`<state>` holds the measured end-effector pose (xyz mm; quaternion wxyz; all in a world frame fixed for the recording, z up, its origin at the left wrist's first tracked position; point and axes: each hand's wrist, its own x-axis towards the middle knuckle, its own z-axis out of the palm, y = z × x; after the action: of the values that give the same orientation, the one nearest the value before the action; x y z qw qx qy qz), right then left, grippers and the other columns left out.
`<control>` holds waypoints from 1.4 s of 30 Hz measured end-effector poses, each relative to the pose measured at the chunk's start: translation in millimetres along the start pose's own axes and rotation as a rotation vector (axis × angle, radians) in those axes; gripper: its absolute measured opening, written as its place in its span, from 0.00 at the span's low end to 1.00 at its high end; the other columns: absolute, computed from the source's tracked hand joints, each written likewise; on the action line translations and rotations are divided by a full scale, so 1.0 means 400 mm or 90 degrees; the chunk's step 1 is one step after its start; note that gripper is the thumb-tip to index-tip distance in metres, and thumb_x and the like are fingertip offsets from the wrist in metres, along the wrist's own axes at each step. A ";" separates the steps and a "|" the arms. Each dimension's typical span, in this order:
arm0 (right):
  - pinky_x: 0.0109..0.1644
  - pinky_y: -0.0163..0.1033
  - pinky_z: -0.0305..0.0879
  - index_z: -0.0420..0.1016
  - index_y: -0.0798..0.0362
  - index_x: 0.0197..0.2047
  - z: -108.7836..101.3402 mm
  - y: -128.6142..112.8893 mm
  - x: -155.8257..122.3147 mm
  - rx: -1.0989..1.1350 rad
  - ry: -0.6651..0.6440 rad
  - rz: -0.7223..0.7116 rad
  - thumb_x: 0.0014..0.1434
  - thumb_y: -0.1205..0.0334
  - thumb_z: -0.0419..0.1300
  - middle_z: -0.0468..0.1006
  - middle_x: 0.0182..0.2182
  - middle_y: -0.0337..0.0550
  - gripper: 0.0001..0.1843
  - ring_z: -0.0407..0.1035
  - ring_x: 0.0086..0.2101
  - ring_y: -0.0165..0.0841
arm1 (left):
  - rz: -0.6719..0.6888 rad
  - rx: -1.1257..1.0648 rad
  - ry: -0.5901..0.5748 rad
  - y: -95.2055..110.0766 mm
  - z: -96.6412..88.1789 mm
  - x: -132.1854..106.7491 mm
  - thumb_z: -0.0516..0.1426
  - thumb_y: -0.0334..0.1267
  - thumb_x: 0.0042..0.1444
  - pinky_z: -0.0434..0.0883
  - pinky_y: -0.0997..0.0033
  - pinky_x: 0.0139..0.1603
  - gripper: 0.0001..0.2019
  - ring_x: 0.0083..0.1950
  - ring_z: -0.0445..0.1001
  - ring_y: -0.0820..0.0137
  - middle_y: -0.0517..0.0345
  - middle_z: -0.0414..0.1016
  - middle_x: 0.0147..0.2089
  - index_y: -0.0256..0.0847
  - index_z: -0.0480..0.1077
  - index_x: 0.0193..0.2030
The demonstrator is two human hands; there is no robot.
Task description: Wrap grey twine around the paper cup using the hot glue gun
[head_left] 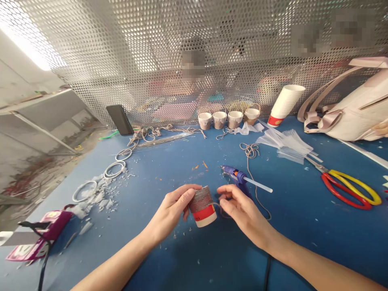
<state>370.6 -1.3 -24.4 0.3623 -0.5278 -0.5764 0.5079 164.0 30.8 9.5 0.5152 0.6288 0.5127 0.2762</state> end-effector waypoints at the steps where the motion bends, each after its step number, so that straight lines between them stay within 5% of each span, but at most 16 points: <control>1: 0.46 0.41 0.67 0.63 0.50 0.53 0.005 0.002 0.000 0.005 -0.015 -0.001 0.63 0.49 0.53 0.70 0.47 0.47 0.19 0.68 0.41 0.34 | 0.007 0.003 -0.003 0.001 0.000 -0.001 0.48 0.52 0.62 0.63 0.72 0.28 0.23 0.22 0.61 0.73 0.64 0.62 0.20 0.36 0.73 0.46; 4: 0.52 0.46 0.66 0.59 0.51 0.57 0.024 0.011 0.000 0.057 -0.083 -0.018 0.60 0.49 0.59 0.68 0.54 0.51 0.27 0.67 0.49 0.38 | 0.037 0.010 -0.027 0.000 0.003 -0.006 0.47 0.54 0.61 0.64 0.72 0.28 0.25 0.23 0.62 0.72 0.60 0.66 0.23 0.36 0.74 0.47; 8: 0.52 0.46 0.68 0.58 0.50 0.56 0.046 0.020 0.004 0.213 -0.145 -0.011 0.58 0.50 0.61 0.71 0.50 0.50 0.27 0.69 0.48 0.38 | 0.097 0.009 -0.063 -0.008 0.008 -0.013 0.47 0.53 0.62 0.67 0.72 0.30 0.24 0.27 0.65 0.72 0.55 0.71 0.30 0.38 0.74 0.49; 16: 0.56 0.44 0.64 0.62 0.49 0.53 0.035 -0.001 0.012 0.303 -0.099 0.049 0.54 0.56 0.65 0.71 0.52 0.48 0.25 0.67 0.52 0.39 | 0.150 -0.039 -0.032 -0.015 0.019 -0.012 0.50 0.48 0.62 0.70 0.72 0.32 0.18 0.31 0.68 0.71 0.53 0.72 0.40 0.39 0.75 0.43; 21: 0.60 0.43 0.61 0.63 0.47 0.55 0.029 0.012 0.015 0.367 -0.107 0.029 0.59 0.59 0.62 0.69 0.57 0.46 0.22 0.65 0.55 0.36 | 0.179 -0.051 0.050 -0.017 0.017 -0.006 0.52 0.44 0.62 0.71 0.70 0.40 0.13 0.45 0.70 0.65 0.51 0.71 0.48 0.41 0.74 0.42; 25: 0.63 0.44 0.56 0.64 0.46 0.57 0.029 0.027 0.020 0.380 -0.100 0.020 0.62 0.58 0.59 0.68 0.59 0.44 0.21 0.61 0.58 0.36 | 0.184 -0.031 0.038 -0.030 0.014 0.003 0.52 0.42 0.62 0.71 0.66 0.49 0.12 0.52 0.69 0.62 0.49 0.69 0.53 0.41 0.74 0.43; 33: 0.67 0.45 0.49 0.60 0.46 0.64 0.024 0.023 0.013 0.222 -0.067 -0.001 0.67 0.51 0.49 0.63 0.63 0.42 0.24 0.54 0.63 0.37 | 0.260 0.145 -0.007 -0.053 0.036 0.000 0.58 0.32 0.53 0.67 0.56 0.59 0.19 0.61 0.65 0.58 0.48 0.62 0.63 0.46 0.66 0.52; 42: 0.65 0.53 0.53 0.50 0.52 0.68 0.021 0.031 -0.006 0.046 -0.093 -0.070 0.69 0.54 0.43 0.65 0.61 0.49 0.27 0.53 0.63 0.41 | 0.254 0.196 0.059 -0.052 0.049 0.008 0.56 0.29 0.51 0.68 0.57 0.56 0.14 0.56 0.70 0.60 0.49 0.70 0.54 0.43 0.69 0.45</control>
<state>365.8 -6.1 -38.0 0.3655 -0.4434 -0.6108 0.5447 174.8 25.4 -16.5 0.3250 0.7749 0.4378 0.3197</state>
